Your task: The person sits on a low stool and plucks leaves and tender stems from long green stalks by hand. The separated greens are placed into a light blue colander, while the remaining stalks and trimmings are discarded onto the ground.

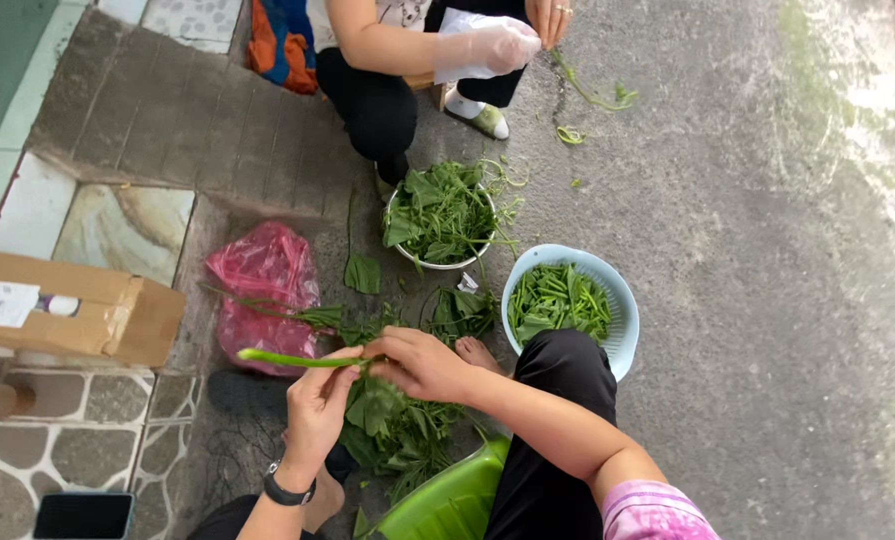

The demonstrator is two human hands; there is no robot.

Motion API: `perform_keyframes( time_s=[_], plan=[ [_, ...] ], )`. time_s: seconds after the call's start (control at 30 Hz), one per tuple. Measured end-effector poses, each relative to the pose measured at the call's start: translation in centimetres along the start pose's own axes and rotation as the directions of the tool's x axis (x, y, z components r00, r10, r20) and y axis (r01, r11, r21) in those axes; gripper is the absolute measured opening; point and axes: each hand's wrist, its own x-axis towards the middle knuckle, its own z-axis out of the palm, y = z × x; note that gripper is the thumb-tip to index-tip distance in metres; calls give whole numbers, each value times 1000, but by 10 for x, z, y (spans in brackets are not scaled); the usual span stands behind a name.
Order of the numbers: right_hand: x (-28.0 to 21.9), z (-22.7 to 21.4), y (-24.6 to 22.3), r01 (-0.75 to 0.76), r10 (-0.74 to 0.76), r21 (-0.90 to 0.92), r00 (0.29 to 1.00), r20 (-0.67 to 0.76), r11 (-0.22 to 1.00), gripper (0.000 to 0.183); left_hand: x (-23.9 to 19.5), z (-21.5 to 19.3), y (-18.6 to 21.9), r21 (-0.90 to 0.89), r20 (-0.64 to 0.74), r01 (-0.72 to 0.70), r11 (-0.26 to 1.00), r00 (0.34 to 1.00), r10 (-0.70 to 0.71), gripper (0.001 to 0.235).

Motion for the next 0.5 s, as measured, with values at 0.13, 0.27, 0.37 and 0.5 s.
perform_keyframes(
  time_s=[0.13, 0.27, 0.37, 0.5],
  plan=[
    [-10, 4, 20, -28, 26, -48, 999, -40, 998, 23, 8, 10, -9, 161, 43, -103, 982, 994, 97, 22],
    [-14, 4, 35, -86, 88, -92, 996, 21, 992, 13, 12, 19, -19, 196, 99, -46, 980, 995, 27, 19],
    [-15, 11, 40, -120, 120, -85, 993, -10, 989, 8, 15, 23, -23, 189, 93, 42, 981, 994, -61, 13],
    [-14, 19, 44, -40, 27, -147, 996, -87, 988, 4, 22, 26, -30, 16, 11, 264, 964, 964, -265, 11]
  ],
)
